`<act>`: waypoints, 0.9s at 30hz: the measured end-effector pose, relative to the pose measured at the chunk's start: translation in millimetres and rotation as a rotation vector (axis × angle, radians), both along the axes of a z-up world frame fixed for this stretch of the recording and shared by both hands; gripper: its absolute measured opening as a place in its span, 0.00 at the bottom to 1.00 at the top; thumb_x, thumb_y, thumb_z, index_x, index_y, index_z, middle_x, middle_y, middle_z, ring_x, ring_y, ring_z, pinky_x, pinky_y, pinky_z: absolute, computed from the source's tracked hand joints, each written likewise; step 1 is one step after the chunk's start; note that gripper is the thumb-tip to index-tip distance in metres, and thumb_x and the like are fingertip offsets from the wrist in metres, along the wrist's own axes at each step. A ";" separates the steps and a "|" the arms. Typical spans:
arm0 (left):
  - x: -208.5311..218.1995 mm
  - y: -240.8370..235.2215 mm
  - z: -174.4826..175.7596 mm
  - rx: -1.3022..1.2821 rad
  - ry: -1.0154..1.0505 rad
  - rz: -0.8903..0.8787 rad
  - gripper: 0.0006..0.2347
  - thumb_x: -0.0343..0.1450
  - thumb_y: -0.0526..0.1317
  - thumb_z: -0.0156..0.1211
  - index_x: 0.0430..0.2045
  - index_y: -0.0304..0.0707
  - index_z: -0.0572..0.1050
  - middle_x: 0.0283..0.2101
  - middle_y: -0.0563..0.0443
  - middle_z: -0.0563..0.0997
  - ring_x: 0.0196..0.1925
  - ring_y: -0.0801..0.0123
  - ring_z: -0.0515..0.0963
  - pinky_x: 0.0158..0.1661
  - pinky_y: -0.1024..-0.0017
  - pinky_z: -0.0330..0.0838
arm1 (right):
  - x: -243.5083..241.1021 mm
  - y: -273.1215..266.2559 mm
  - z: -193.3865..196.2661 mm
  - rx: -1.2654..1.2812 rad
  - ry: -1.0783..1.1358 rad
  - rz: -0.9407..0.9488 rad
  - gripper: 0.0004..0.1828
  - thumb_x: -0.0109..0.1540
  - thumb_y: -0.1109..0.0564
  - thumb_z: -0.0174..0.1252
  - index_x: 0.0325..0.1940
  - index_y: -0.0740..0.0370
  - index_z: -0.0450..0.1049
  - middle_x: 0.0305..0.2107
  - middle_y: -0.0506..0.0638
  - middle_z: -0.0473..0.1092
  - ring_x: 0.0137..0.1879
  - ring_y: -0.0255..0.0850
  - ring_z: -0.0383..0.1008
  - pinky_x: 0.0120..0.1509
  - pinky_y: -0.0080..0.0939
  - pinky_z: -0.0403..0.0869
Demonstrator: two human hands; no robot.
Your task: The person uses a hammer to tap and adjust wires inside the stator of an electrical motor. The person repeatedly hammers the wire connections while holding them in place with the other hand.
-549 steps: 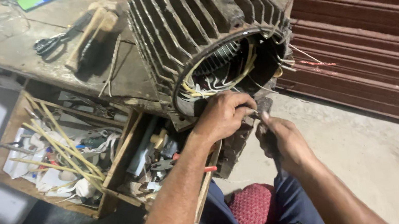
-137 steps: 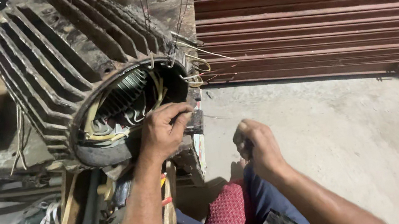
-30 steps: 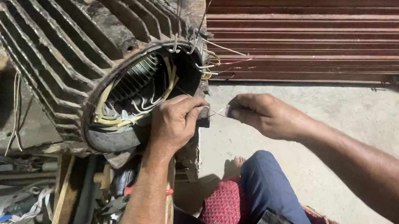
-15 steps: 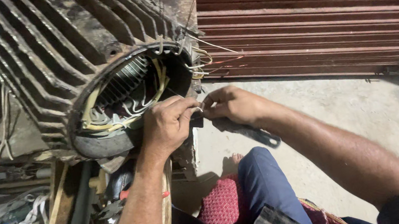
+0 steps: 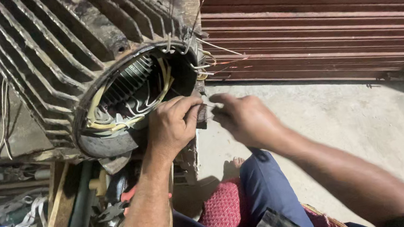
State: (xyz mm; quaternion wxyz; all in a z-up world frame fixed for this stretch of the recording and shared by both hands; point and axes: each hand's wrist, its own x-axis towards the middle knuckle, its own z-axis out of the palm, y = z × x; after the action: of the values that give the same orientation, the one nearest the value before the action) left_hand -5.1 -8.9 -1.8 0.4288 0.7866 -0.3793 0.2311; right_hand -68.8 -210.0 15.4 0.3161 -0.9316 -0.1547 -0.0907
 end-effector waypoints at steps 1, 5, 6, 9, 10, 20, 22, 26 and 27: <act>-0.4 -0.7 -0.9 -0.002 -0.011 0.004 0.05 0.68 0.31 0.63 0.35 0.35 0.80 0.36 0.45 0.85 0.37 0.53 0.85 0.37 0.62 0.78 | 7.0 10.9 -7.3 -0.106 0.008 -0.066 0.15 0.66 0.57 0.58 0.55 0.65 0.71 0.27 0.57 0.77 0.31 0.47 0.80 0.35 0.46 0.79; 1.2 -0.1 -3.0 0.008 -0.011 0.015 0.05 0.68 0.32 0.63 0.35 0.35 0.80 0.37 0.45 0.85 0.37 0.53 0.85 0.37 0.62 0.78 | 12.5 8.0 -30.2 -0.157 -0.395 -0.014 0.09 0.63 0.60 0.59 0.46 0.66 0.71 0.24 0.59 0.75 0.29 0.54 0.77 0.34 0.52 0.76; 0.8 -0.4 -3.8 0.017 0.002 0.013 0.04 0.68 0.33 0.64 0.34 0.36 0.80 0.36 0.45 0.85 0.37 0.53 0.85 0.36 0.62 0.78 | 9.0 -0.2 -33.7 -0.170 -0.345 -0.038 0.08 0.64 0.60 0.59 0.46 0.65 0.71 0.23 0.58 0.75 0.28 0.52 0.77 0.32 0.52 0.76; 2.2 -1.1 -3.7 0.024 0.037 0.022 0.04 0.70 0.37 0.65 0.33 0.37 0.80 0.35 0.45 0.86 0.35 0.55 0.86 0.35 0.62 0.78 | -5.7 -32.2 -31.2 -0.233 -0.323 -0.105 0.07 0.64 0.61 0.58 0.46 0.64 0.72 0.22 0.57 0.75 0.27 0.51 0.77 0.31 0.51 0.76; 2.4 -1.6 -3.9 -0.002 0.032 0.013 0.04 0.70 0.37 0.65 0.33 0.37 0.81 0.35 0.45 0.86 0.36 0.55 0.86 0.36 0.62 0.78 | -10.8 -42.1 -27.1 -0.273 -0.398 -0.125 0.08 0.63 0.61 0.58 0.46 0.63 0.72 0.23 0.57 0.74 0.29 0.51 0.78 0.33 0.51 0.77; 7.2 -1.1 -6.4 -0.066 0.096 0.005 0.05 0.70 0.36 0.62 0.35 0.35 0.80 0.36 0.43 0.85 0.36 0.53 0.86 0.36 0.63 0.78 | 5.3 -9.4 -24.4 -0.477 -0.631 0.102 0.20 0.63 0.61 0.56 0.58 0.72 0.70 0.34 0.57 0.78 0.37 0.48 0.78 0.41 0.48 0.76; 7.2 -0.2 -6.7 -0.069 0.083 0.001 0.05 0.70 0.35 0.61 0.36 0.34 0.80 0.36 0.42 0.85 0.37 0.52 0.85 0.37 0.62 0.78 | 19.1 -2.6 -23.0 -0.521 -0.655 0.137 0.19 0.62 0.62 0.56 0.56 0.72 0.70 0.34 0.56 0.77 0.38 0.48 0.78 0.42 0.47 0.76; 7.4 -1.2 -6.9 -0.051 0.069 -0.007 0.04 0.70 0.35 0.62 0.35 0.35 0.80 0.36 0.43 0.85 0.37 0.52 0.86 0.36 0.62 0.78 | 26.8 -19.5 -23.5 -0.533 -0.687 0.148 0.15 0.61 0.62 0.57 0.52 0.69 0.72 0.32 0.54 0.77 0.38 0.47 0.79 0.41 0.47 0.77; 8.4 -1.5 -5.5 -0.045 0.069 -0.002 0.04 0.71 0.35 0.63 0.34 0.35 0.80 0.36 0.43 0.85 0.36 0.53 0.86 0.36 0.62 0.77 | 26.5 -26.5 -23.4 -0.527 -0.729 0.150 0.15 0.61 0.62 0.56 0.52 0.67 0.71 0.33 0.54 0.77 0.38 0.47 0.79 0.42 0.46 0.77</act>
State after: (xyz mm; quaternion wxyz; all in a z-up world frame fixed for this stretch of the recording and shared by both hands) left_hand 3.3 -10.4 -7.3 0.4595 0.7839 -0.3596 0.2121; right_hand -42.2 -236.5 -8.0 -0.0010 -0.8739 -0.3405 -0.3470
